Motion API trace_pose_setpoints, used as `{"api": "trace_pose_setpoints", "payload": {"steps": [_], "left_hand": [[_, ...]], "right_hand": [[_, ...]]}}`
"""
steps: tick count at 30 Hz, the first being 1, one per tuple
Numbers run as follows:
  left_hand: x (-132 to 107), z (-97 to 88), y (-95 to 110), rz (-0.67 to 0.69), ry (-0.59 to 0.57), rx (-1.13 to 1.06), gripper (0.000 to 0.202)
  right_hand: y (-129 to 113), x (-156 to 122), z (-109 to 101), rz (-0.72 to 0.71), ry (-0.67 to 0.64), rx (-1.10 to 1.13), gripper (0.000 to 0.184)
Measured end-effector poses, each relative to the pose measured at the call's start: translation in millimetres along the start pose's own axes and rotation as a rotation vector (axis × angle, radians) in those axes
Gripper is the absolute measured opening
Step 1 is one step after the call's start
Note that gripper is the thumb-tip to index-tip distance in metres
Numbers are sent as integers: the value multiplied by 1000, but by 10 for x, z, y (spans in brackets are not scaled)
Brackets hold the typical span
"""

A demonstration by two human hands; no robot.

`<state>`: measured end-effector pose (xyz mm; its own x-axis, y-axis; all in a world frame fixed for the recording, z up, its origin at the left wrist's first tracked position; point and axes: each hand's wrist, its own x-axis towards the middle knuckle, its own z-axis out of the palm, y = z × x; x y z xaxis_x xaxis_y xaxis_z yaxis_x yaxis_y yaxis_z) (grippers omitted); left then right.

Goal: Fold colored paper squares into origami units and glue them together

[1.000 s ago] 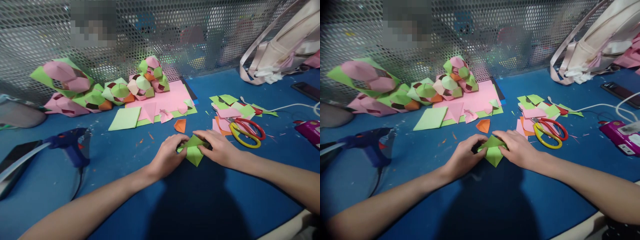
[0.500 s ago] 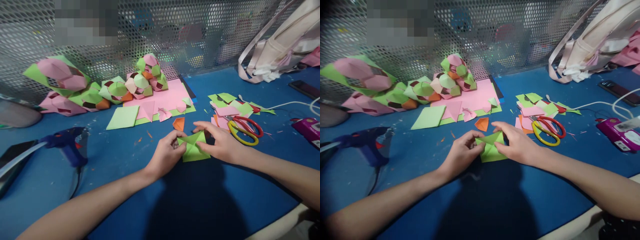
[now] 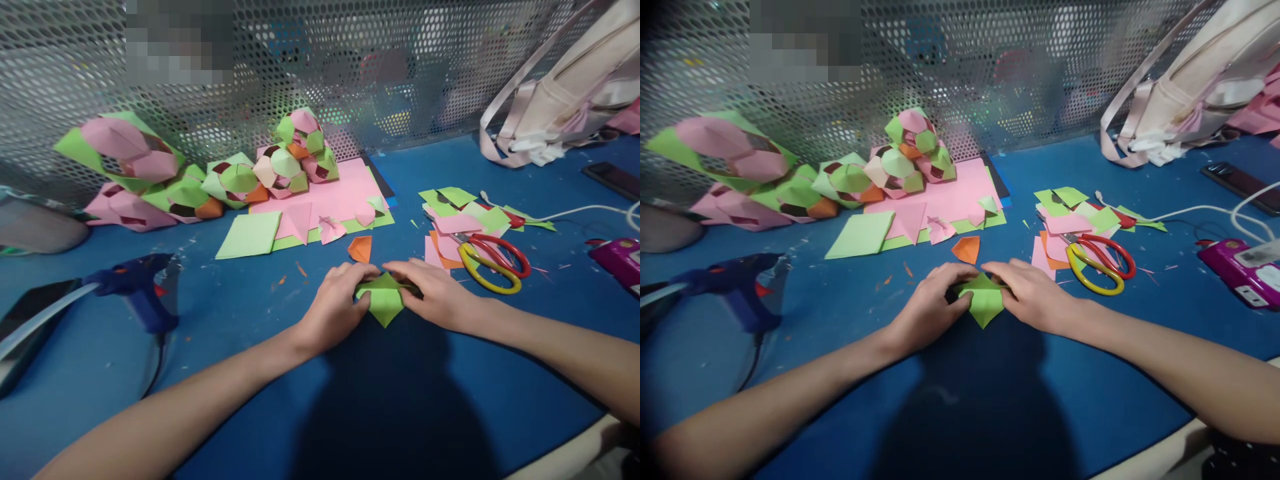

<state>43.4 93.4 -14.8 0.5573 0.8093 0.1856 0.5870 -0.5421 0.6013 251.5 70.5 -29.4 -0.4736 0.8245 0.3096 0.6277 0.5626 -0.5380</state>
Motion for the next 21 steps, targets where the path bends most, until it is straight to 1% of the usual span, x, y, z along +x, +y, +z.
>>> {"api": "trace_pose_setpoints", "payload": {"steps": [2,5,8,11,16,19,21], "left_hand": [[3,-10,-11,47,-36,-33,39],[4,-22,-22,93,-56,-41,43],[-1,-23,-33,123,-42,-16,39],[-7,-15,-48,157,-34,32,34],[-8,-27,-79,278,-37,146,33],[-5,-60,-81,345,-57,244,23],[-6,-81,-72,380,-83,316,19]], "right_hand": [[0,-3,-8,-64,-18,-42,47],[-7,-5,-25,-99,-30,-67,46],[-8,-6,-23,-113,-28,-100,45],[-9,-2,-15,-128,-52,-155,43],[-29,10,-32,-194,-111,-353,39],[-43,11,-43,-234,-156,-440,38],[-53,8,-49,-257,-163,-474,37]]}}
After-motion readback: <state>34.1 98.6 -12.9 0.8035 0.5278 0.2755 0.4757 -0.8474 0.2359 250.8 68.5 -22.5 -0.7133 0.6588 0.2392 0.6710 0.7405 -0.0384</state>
